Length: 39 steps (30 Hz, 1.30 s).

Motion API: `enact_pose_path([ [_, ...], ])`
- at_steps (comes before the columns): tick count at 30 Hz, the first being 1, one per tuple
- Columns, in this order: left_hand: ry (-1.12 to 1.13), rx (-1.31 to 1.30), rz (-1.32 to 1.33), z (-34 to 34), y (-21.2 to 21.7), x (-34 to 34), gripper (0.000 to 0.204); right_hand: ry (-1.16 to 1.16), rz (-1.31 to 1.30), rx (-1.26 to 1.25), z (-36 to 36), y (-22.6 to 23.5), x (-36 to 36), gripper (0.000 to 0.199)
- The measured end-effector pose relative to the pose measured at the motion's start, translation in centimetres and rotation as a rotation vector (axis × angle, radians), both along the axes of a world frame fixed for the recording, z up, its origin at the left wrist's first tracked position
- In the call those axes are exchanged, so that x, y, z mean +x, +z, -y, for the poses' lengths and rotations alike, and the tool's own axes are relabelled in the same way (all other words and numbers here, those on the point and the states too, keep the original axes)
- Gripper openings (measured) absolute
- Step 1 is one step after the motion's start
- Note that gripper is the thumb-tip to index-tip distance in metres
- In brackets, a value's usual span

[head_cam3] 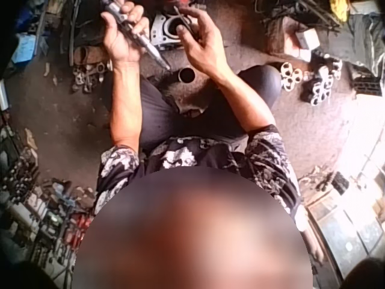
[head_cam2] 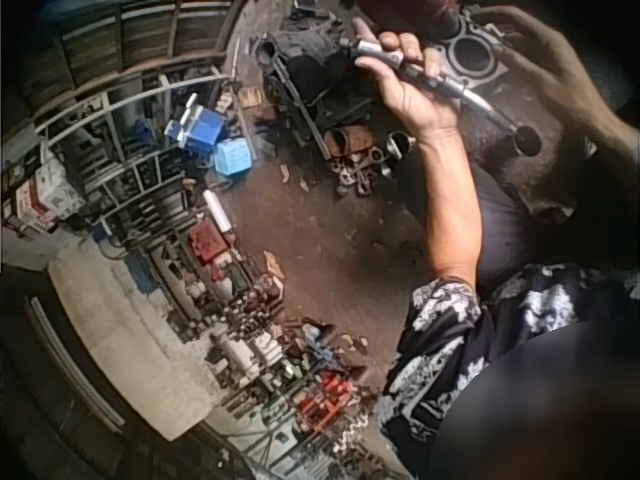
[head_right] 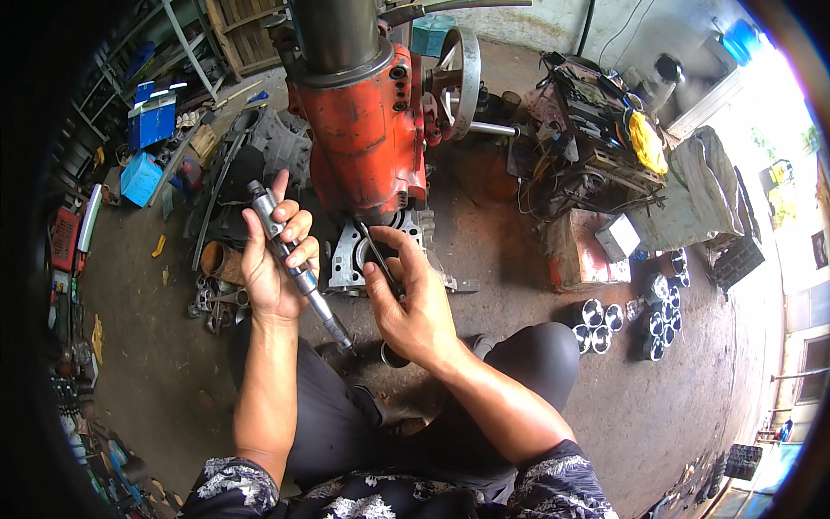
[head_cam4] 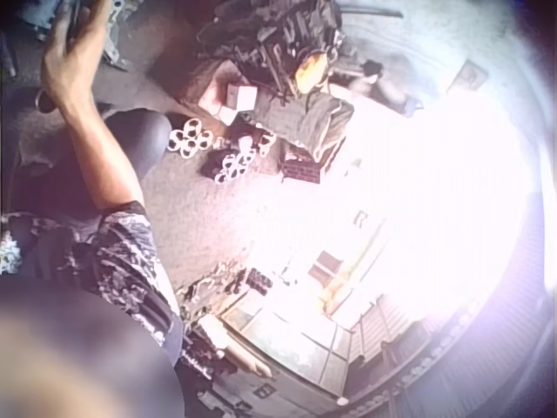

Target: The person sits on the floor and uses a torque wrench and a small metal rod to adjust and tighten components inside a red engine block. They repeatedly insert the rod, rotate the wrench, and reposition the tool while working on the same area.

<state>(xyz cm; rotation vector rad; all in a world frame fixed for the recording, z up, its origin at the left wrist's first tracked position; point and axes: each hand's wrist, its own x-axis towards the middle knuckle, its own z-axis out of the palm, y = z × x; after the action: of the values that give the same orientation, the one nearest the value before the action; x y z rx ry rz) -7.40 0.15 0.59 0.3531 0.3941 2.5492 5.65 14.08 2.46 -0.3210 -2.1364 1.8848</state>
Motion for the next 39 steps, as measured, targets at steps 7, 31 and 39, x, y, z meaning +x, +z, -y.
enact_pose_path([
  [7,-0.038,0.025,-0.046,0.0,-0.3,0.0,0.071,-0.043,-0.096,-0.158,0.3,0.4,0.1,0.035],
  [31,-0.240,-0.165,-0.064,-4.1,-0.9,4.6,0.066,-0.112,-0.707,-0.443,1.0,2.0,-0.3,0.054],
  [39,-0.242,-0.237,-0.074,-4.1,-1.1,4.9,0.063,-0.104,-0.719,-0.412,0.9,1.4,-1.0,0.054],
])
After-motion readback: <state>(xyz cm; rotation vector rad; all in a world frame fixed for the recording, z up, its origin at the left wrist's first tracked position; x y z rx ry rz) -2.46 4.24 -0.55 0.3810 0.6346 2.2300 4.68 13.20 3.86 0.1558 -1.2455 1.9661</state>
